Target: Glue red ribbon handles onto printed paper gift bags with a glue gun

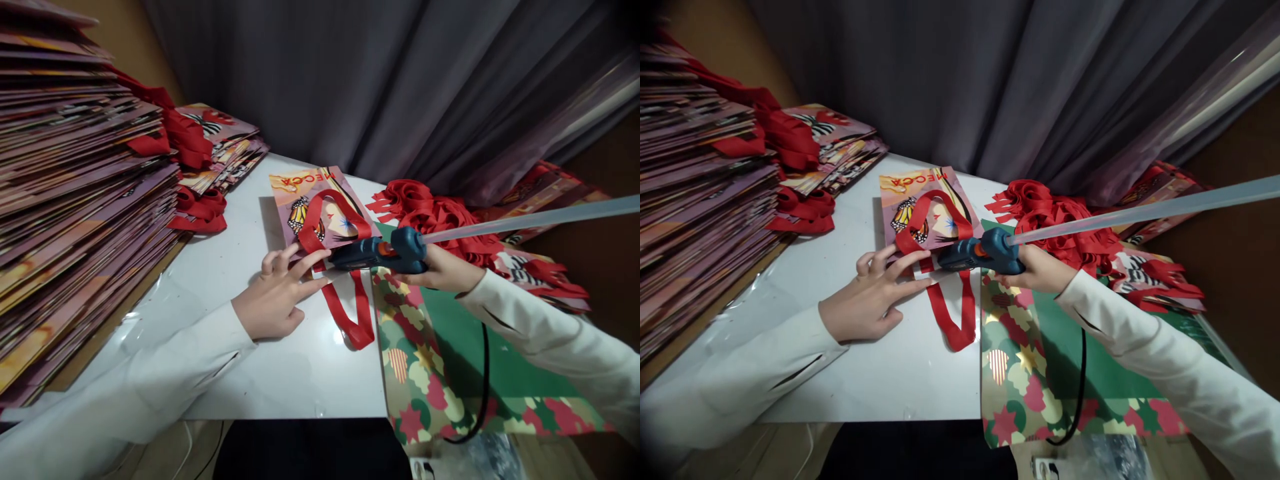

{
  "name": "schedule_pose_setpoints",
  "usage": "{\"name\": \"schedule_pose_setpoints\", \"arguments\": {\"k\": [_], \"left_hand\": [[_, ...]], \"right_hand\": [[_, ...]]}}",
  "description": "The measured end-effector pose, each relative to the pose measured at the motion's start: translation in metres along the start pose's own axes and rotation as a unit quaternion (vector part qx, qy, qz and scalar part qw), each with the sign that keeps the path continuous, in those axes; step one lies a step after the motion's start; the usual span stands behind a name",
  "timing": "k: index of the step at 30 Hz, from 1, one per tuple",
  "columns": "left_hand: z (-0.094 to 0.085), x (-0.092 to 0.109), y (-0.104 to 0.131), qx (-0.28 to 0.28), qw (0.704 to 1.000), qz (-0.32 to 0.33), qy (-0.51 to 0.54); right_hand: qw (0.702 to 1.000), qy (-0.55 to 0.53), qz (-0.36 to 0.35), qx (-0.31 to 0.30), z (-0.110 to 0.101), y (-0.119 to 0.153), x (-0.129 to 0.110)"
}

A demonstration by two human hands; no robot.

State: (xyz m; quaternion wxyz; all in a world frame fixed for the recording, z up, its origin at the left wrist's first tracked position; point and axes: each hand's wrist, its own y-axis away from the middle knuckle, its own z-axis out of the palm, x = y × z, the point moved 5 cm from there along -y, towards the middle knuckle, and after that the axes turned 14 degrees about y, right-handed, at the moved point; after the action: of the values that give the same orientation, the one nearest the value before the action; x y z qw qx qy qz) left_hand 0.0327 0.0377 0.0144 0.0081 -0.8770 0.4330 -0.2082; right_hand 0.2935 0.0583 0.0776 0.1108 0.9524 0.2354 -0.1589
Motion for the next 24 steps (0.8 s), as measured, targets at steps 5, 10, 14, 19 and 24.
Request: {"name": "schedule_pose_setpoints", "arguments": {"k": [5, 10, 14, 19, 24], "left_hand": [[0.000, 0.001, 0.000, -0.001, 1.000, 0.000, 0.001], [-0.001, 0.002, -0.001, -0.015, 1.000, -0.011, 0.004], [-0.002, 0.003, -0.002, -0.025, 1.000, -0.015, 0.011], [-0.002, 0.003, -0.001, -0.012, 1.000, -0.011, 0.012], [-0.002, 0.004, -0.001, -0.001, 1.000, -0.004, 0.026]], "right_hand": [[0.999, 0.039, 0.011, -0.001, -0.006, 0.005, -0.001], [0.995, 0.092, 0.002, 0.035, -0.015, 0.010, -0.004], [0.992, 0.117, 0.010, 0.037, -0.019, 0.012, -0.010], [0.985, 0.169, 0.022, 0.032, -0.026, 0.014, -0.022], [0.980, 0.192, 0.046, 0.000, -0.027, 0.016, -0.029]]}}
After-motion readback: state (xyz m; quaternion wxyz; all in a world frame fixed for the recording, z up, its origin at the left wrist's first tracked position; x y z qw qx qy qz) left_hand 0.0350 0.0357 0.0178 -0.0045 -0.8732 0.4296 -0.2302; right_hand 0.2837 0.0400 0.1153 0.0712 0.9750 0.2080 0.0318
